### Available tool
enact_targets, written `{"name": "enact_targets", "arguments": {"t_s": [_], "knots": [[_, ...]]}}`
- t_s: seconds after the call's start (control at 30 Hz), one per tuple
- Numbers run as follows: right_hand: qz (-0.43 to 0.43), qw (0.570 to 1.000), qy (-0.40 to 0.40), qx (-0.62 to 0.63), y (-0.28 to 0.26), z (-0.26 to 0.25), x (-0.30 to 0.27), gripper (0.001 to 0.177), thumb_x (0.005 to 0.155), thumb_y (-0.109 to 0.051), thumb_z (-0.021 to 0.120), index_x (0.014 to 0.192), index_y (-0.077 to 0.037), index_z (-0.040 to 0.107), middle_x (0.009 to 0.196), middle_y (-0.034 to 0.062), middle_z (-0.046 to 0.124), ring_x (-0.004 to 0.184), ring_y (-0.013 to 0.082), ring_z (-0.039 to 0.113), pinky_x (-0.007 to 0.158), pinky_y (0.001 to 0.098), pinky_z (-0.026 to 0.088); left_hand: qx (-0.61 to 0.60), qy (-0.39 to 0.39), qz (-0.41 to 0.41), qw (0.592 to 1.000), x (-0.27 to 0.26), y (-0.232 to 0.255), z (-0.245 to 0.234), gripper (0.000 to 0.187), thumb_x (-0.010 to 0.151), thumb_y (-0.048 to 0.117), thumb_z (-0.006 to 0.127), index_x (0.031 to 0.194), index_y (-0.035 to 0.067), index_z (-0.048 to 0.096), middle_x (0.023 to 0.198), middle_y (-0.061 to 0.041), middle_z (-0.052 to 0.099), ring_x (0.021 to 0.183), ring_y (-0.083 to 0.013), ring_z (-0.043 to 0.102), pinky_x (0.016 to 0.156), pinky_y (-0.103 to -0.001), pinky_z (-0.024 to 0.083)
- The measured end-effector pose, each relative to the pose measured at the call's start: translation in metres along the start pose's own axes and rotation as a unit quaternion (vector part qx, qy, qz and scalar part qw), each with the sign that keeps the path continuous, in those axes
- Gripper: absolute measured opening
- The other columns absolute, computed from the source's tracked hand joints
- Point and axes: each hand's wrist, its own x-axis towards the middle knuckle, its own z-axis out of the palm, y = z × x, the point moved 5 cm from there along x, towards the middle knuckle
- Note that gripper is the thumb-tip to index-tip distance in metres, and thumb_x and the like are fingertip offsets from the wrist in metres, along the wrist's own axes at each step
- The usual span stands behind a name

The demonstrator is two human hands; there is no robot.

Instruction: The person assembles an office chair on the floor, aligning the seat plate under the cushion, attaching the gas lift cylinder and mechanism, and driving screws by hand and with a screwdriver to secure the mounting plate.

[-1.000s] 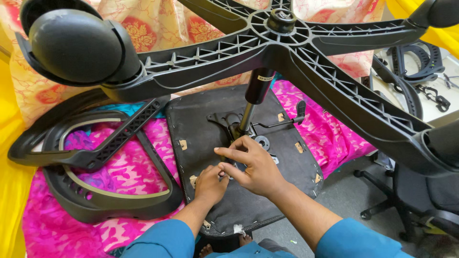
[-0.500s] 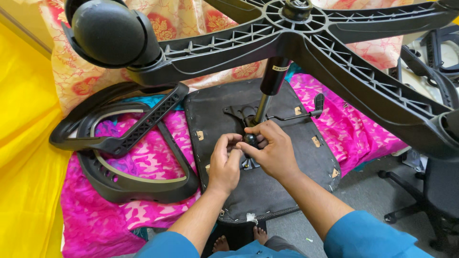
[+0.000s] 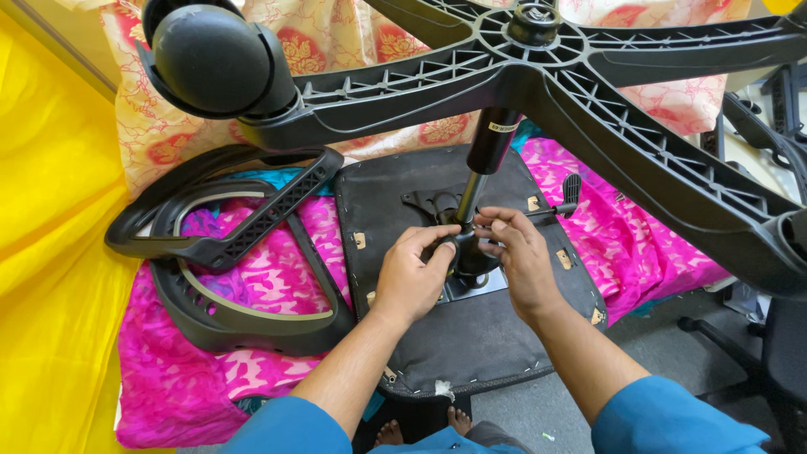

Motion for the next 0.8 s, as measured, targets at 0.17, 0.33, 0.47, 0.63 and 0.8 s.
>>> {"name": "enact_targets", "arguments": {"t_s": [0.17, 0.33, 0.47, 0.63, 0.8], "knots": [[0.001, 1.0, 0.004, -0.013, 0.001, 0.022, 0.022, 0.066, 0.102, -0.05, 0.042, 0.147, -0.002, 0.044, 0.145, 0.014, 0.053, 0.137, 0.0248, 0.051, 0.11, 0.0399, 0.04, -0.125, -0.026, -0.113, 0.985, -0.007, -0.017, 0.015, 0.055, 0.098, 0.013, 0.05, 0.153, 0.007, 0.047, 0.127, -0.011, 0.075, 0.093, -0.0176, 0.065, 0.086, -0.03, 0.051], [-0.011, 0.999, -0.027, -0.038, 0.002, 0.05, 0.031, 0.083, 0.101, -0.061, 0.036, 0.159, -0.001, 0.028, 0.165, 0.0178, 0.032, 0.154, 0.0314, 0.029, 0.122, 0.0426, 0.024, -0.242, -0.044, -0.07, 0.967, -0.015, -0.015, 0.033, 0.06, 0.104, 0.02, 0.04, 0.159, -0.001, 0.035, 0.157, -0.018, 0.053, 0.146, -0.0223, 0.049, 0.119, -0.03, 0.034], [0.038, 0.994, -0.105, -0.006, 0.009, 0.061, 0.009, 0.081, 0.105, -0.058, 0.028, 0.163, -0.004, 0.012, 0.172, 0.0139, 0.014, 0.16, 0.0259, 0.013, 0.127, 0.0386, 0.013, -0.295, -0.043, -0.081, 0.951, -0.024, -0.009, 0.043, 0.074, 0.108, 0.044, 0.028, 0.163, 0.005, -0.002, 0.174, -0.013, 0.006, 0.161, -0.0206, 0.008, 0.126, -0.031, 0.011], [0.031, 0.988, -0.149, -0.027, 0.008, 0.055, -0.028, 0.076, 0.107, -0.053, 0.014, 0.164, -0.002, 0.017, 0.173, 0.0146, 0.023, 0.159, 0.022, 0.019, 0.126, 0.0358, 0.011, -0.25, -0.016, -0.074, 0.965, -0.003, -0.015, 0.042, 0.085, 0.105, 0.056, 0.028, 0.164, 0.002, -0.002, 0.175, -0.017, 0.007, 0.161, -0.0255, 0.011, 0.125, -0.033, 0.014], [0.014, 0.983, -0.173, -0.061, -0.003, 0.042, -0.049, 0.069, 0.109, -0.042, 0.035, 0.162, 0.0, 0.026, 0.169, 0.0157, 0.034, 0.158, 0.025, 0.026, 0.127, 0.038, 0.015, -0.027, 0.031, -0.019, 0.999, 0.042, -0.024, 0.037, 0.096, 0.103, 0.055, 0.055, 0.164, -0.001, 0.008, 0.168, -0.03, 0.021, 0.156, -0.0384, 0.023, 0.123, -0.042, 0.023]]}}
